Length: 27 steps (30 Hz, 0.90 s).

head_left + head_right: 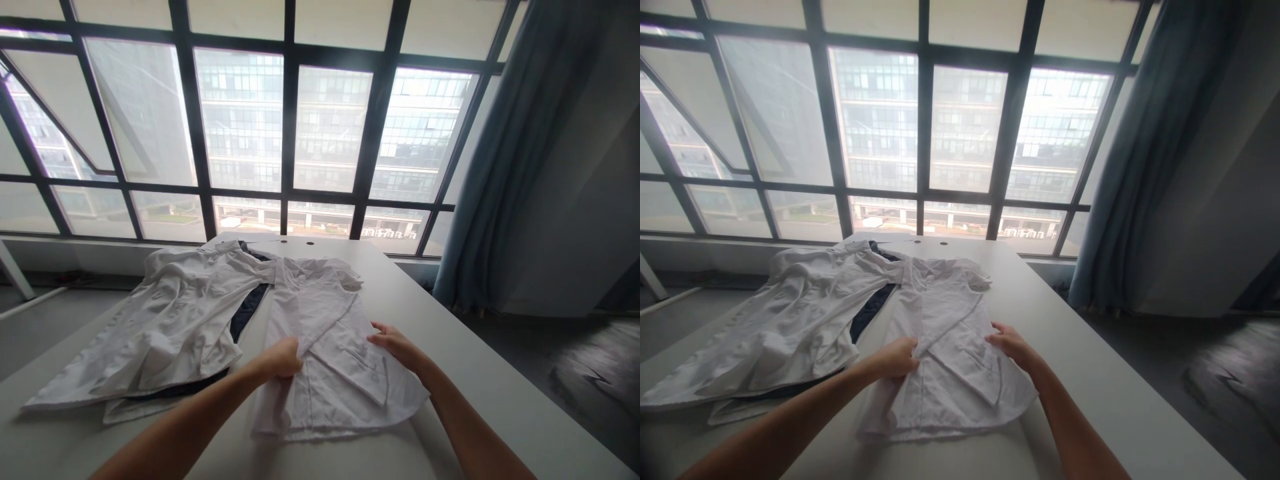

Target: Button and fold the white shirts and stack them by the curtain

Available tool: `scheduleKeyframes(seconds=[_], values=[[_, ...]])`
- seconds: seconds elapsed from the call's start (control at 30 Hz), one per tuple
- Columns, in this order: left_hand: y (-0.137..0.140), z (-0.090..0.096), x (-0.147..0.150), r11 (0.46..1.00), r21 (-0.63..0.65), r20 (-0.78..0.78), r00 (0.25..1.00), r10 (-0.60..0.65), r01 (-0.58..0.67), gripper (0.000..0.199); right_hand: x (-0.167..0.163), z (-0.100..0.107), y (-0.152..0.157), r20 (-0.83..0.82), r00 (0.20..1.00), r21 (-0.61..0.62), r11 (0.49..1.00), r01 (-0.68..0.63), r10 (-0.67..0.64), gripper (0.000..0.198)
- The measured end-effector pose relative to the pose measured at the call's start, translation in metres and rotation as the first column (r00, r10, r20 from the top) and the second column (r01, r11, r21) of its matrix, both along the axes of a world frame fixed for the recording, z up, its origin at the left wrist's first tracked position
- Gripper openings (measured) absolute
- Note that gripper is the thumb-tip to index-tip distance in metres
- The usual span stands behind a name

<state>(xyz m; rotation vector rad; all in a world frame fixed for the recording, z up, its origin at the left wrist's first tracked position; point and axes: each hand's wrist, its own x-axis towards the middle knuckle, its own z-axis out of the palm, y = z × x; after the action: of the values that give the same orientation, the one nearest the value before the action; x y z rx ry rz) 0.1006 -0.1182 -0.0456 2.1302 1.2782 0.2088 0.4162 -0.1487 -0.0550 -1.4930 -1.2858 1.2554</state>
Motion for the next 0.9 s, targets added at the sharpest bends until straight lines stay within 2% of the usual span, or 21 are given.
scheduleKeyframes(seconds=[0.1, 0.23, 0.27, 0.33, 0.4, 0.47, 0.63, 0.73, 0.9], values=[[-0.001, -0.008, -0.002, 1.0, 0.02, 0.021, 1.0, 0.0, -0.001, 0.033, -0.009, 0.002, -0.002, 0.012, 0.999, 0.02, 0.999, 0.043, -0.043, 0.064], [0.004, -0.005, -0.018, 0.993, -0.116, 0.118, 0.993, -0.005, 0.018, 0.054, -0.03, 0.009, 0.002, 0.074, 0.994, 0.054, 0.996, 0.077, -0.08, 0.065], [0.007, -0.004, -0.023, 0.995, -0.084, 0.159, 0.987, -0.037, 0.051, 0.054, -0.037, 0.011, 0.004, 0.091, 0.994, 0.062, 0.996, 0.057, -0.062, 0.064], [0.011, -0.004, -0.032, 0.987, 0.117, 0.224, 0.965, -0.135, 0.111, 0.046, -0.054, 0.015, 0.008, 0.131, 0.991, 0.072, 0.997, 0.004, -0.013, 0.062], [0.015, -0.009, -0.039, 0.93, 0.338, 0.231, 0.945, -0.231, 0.144, 0.035, -0.074, 0.017, 0.011, 0.175, 0.984, 0.08, 0.995, -0.053, 0.038, 0.061], [0.017, -0.018, -0.044, 0.877, 0.454, 0.21, 0.938, -0.274, 0.155, 0.031, -0.095, 0.016, 0.013, 0.257, 0.963, 0.098, 0.99, -0.104, 0.076, 0.062], [0.018, -0.041, -0.048, 0.848, 0.495, 0.116, 0.953, -0.281, 0.19, 0.041, -0.139, 0.007, 0.008, 0.575, 0.813, 0.136, 0.969, -0.208, 0.094, 0.066], [0.017, -0.045, -0.048, 0.842, 0.481, 0.019, 0.957, -0.288, 0.244, 0.051, -0.151, 0.003, 0.004, 0.676, 0.729, 0.104, 0.965, -0.241, 0.109, 0.065], [0.015, -0.043, -0.044, 0.831, 0.473, -0.079, 0.954, -0.29, 0.292, 0.056, -0.151, 0.006, 0.003, 0.698, 0.707, 0.111, 0.959, -0.262, 0.113, 0.066]])
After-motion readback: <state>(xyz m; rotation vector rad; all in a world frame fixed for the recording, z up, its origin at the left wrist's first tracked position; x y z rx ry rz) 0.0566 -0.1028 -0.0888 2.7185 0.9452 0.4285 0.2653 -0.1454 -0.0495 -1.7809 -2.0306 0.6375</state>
